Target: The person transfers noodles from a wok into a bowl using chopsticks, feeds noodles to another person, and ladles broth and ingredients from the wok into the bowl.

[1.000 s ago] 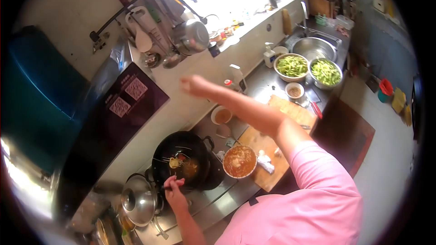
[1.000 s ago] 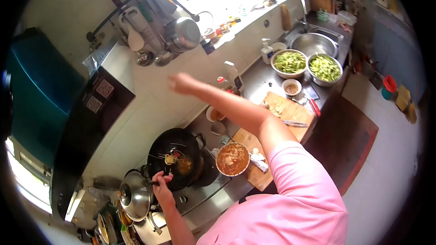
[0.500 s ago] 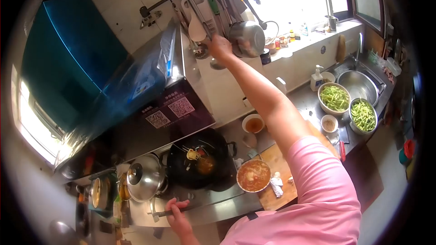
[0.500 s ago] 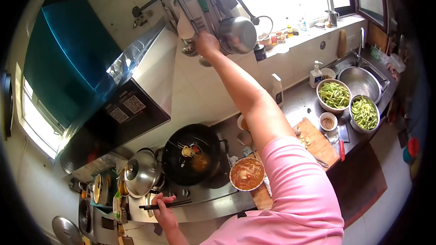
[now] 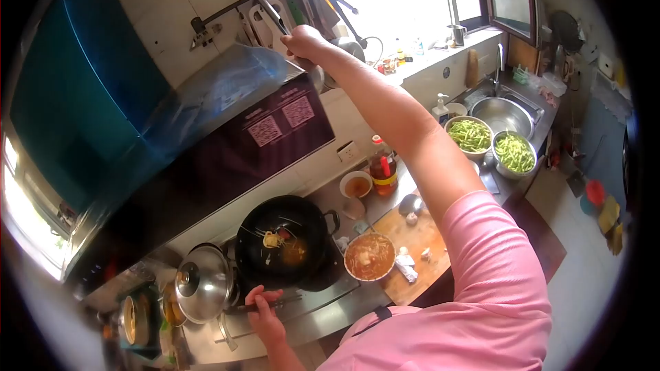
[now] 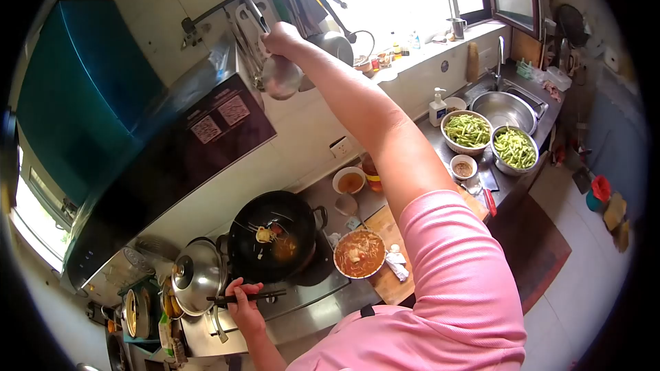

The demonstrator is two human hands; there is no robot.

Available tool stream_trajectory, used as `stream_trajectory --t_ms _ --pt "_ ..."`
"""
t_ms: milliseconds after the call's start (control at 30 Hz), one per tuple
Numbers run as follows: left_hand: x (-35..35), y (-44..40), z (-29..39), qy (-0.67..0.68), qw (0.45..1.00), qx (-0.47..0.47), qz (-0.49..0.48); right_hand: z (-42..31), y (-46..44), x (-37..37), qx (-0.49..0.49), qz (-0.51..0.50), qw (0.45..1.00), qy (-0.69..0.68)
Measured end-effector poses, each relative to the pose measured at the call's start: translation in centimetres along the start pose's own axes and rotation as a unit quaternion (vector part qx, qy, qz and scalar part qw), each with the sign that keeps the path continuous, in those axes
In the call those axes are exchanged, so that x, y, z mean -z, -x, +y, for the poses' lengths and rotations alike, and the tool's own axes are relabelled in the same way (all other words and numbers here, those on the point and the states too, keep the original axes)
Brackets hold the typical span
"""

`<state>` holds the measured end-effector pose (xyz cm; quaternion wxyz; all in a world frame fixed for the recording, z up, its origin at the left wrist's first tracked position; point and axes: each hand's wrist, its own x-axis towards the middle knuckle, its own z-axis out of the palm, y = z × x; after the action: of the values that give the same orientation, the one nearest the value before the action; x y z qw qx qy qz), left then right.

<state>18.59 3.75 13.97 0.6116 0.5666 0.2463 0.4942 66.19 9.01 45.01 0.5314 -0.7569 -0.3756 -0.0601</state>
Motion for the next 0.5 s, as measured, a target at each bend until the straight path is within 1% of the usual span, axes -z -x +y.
stream_trajectory --t_ms 67,167,200,233,267,367,400,433,467,500 --pt "0.2 -0.5 -0.4 0.008 1.000 0.003 -0.001 -1.0 0.7 0.9 0.042 0.062 0.981 0.177" --pt "0.9 -1.3 -1.2 0.000 1.000 0.007 -0.028 -0.3 -0.8 1.4 0.052 0.156 0.976 0.141" --pt "1.1 -1.4 -1.4 -0.001 0.999 0.011 -0.038 -1.3 -0.4 2.8 0.010 0.091 0.993 0.081" --pt "1.5 -1.3 -1.5 -0.006 0.999 0.018 -0.049 -1.2 -1.4 4.0 0.040 0.042 0.994 0.093" --pt "1.8 -1.3 -1.8 0.023 0.998 0.021 -0.048 -0.4 -1.8 4.3 0.045 0.023 0.996 0.071" --pt "2.7 -1.3 -2.2 0.031 0.999 0.021 -0.038 5.4 -3.2 3.6 0.098 0.061 0.991 -0.063" --pt "3.1 -1.2 -2.3 0.033 0.998 0.023 -0.037 6.3 -0.5 3.1 0.100 0.066 0.989 -0.086" --pt "3.4 -1.2 -2.2 0.035 0.998 0.029 -0.047 8.1 3.5 1.1 0.050 0.062 0.995 -0.054" --pt "3.7 -1.2 -2.2 0.037 0.997 0.036 -0.056 7.6 9.4 -0.2 -0.001 0.057 0.998 -0.020" --pt "3.9 -1.3 -2.2 0.038 0.996 0.042 -0.069 7.4 13.4 -0.7 -0.050 0.052 0.997 0.014"
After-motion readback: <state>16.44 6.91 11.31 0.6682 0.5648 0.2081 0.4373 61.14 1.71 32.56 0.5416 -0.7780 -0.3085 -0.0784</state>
